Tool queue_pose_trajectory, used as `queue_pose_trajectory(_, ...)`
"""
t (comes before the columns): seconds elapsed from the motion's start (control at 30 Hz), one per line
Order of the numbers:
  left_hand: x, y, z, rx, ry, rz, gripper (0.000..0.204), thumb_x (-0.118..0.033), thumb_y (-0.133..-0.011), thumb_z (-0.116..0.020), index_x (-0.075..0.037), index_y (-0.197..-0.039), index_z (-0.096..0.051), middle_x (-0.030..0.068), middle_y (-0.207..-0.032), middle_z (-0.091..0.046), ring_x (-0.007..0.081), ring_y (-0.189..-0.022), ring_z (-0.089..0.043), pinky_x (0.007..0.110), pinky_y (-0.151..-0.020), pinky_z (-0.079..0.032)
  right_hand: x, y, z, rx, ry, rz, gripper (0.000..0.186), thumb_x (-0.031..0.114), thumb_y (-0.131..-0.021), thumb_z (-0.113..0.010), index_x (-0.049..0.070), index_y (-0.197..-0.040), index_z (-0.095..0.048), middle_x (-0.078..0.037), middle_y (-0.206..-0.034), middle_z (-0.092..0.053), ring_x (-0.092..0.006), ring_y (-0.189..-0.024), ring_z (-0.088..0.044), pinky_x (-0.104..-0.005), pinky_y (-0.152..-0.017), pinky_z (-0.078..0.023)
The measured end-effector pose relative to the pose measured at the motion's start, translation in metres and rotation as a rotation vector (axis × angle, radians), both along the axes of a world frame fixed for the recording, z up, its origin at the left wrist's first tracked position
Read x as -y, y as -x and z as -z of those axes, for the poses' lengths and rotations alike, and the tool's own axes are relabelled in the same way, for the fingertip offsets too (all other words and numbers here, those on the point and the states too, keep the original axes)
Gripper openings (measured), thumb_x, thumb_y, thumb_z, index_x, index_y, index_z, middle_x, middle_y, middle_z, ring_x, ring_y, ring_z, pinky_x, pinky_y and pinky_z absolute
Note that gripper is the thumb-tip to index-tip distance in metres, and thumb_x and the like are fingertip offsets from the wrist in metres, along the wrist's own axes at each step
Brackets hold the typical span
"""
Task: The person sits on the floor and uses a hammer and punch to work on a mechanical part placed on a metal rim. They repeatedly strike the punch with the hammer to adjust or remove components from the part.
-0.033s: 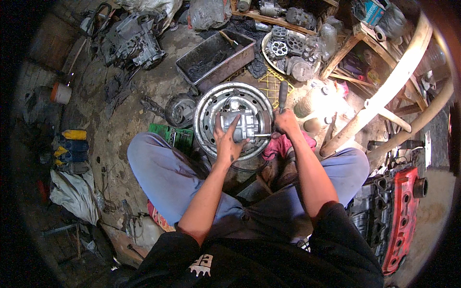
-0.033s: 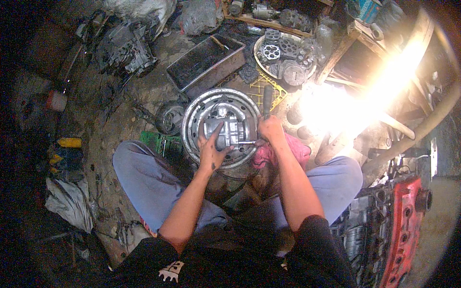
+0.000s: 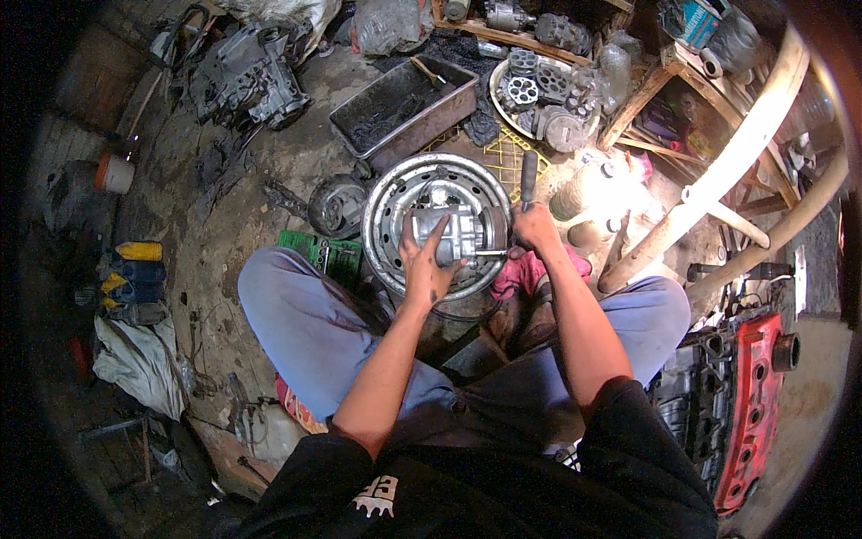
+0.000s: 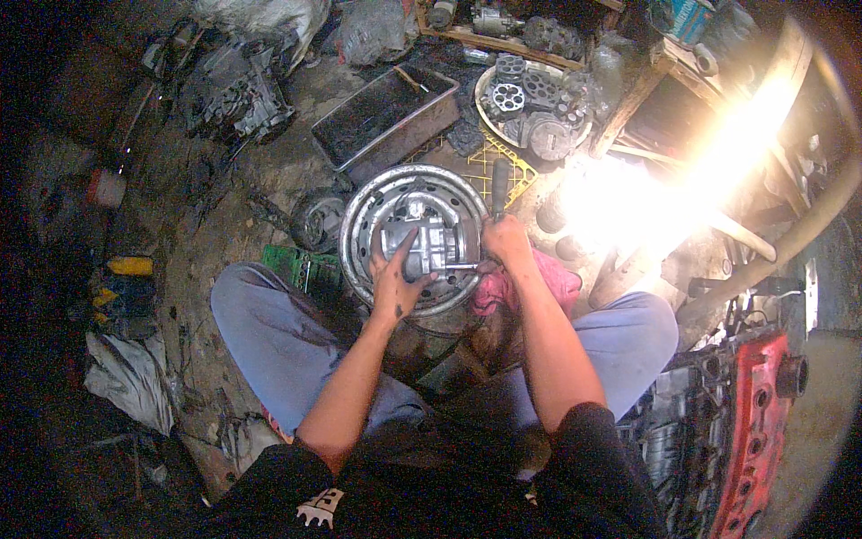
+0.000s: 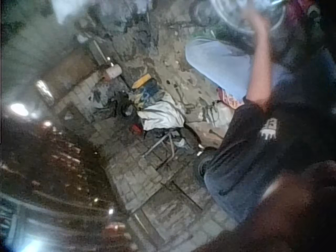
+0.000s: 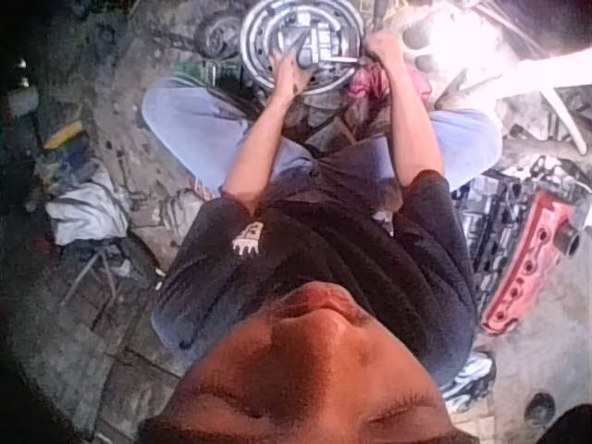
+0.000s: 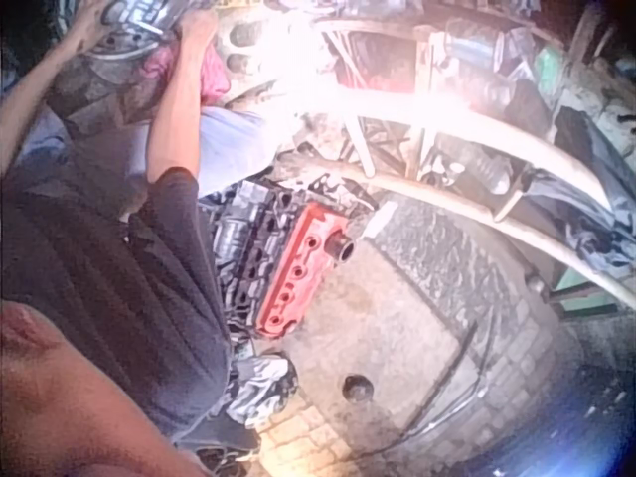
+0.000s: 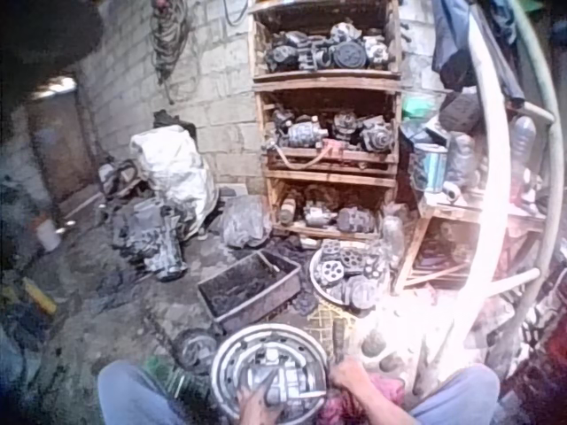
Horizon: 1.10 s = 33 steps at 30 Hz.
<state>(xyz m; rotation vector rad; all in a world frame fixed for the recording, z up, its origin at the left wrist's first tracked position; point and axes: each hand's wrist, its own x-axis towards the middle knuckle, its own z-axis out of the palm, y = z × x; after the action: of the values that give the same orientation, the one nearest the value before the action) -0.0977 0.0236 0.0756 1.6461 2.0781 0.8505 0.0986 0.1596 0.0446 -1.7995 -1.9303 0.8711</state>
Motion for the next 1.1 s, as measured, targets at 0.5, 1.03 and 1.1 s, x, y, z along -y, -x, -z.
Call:
queue_pose_trajectory(0.5, -0.003, 0.0, 0.007, 0.003, -0.071, 0.007, 0.082, -0.039, -0.065, -0.086, -0.027, -0.139, -0.053, 0.025, -0.154, -0.015, 0.0482, -0.137, -0.025, 0.053, -0.111, -0.027, 0.113, -0.014, -0.029, -0.363, -0.339, -0.039, 0.019, 0.009, -0.098, -0.05, -0.004, -0.102, -0.063, -0.024, -0.088, -0.066, -0.0376, -0.076, -0.067, -0.0411, -0.07, -0.053)
queue_pose_trajectory(1.03, -0.002, 0.001, 0.007, 0.013, -0.043, -0.004, 0.068, -0.034, -0.075, -0.079, -0.027, -0.138, -0.054, 0.0263, -0.153, -0.015, 0.0487, -0.137, -0.024, 0.052, -0.111, -0.026, -0.011, 0.003, -0.004, -0.001, 0.017, -0.116, 0.036, 0.027, -0.09, -0.054, -0.006, -0.091, -0.068, -0.031, -0.091, -0.065, -0.0476, -0.091, -0.062, -0.0506, -0.087, -0.048)
queue_pose_trajectory(1.1, -0.002, 0.001, 0.007, 0.026, -0.026, -0.015, 0.067, -0.034, -0.075, -0.079, -0.028, -0.137, -0.055, 0.0263, -0.153, -0.015, 0.0486, -0.137, -0.024, 0.052, -0.111, -0.027, -0.015, 0.003, -0.004, -0.05, 0.144, -0.095, 0.037, 0.027, -0.088, -0.054, -0.007, -0.09, -0.068, -0.034, -0.092, -0.064, -0.0477, -0.094, -0.062, -0.0511, -0.087, -0.048)
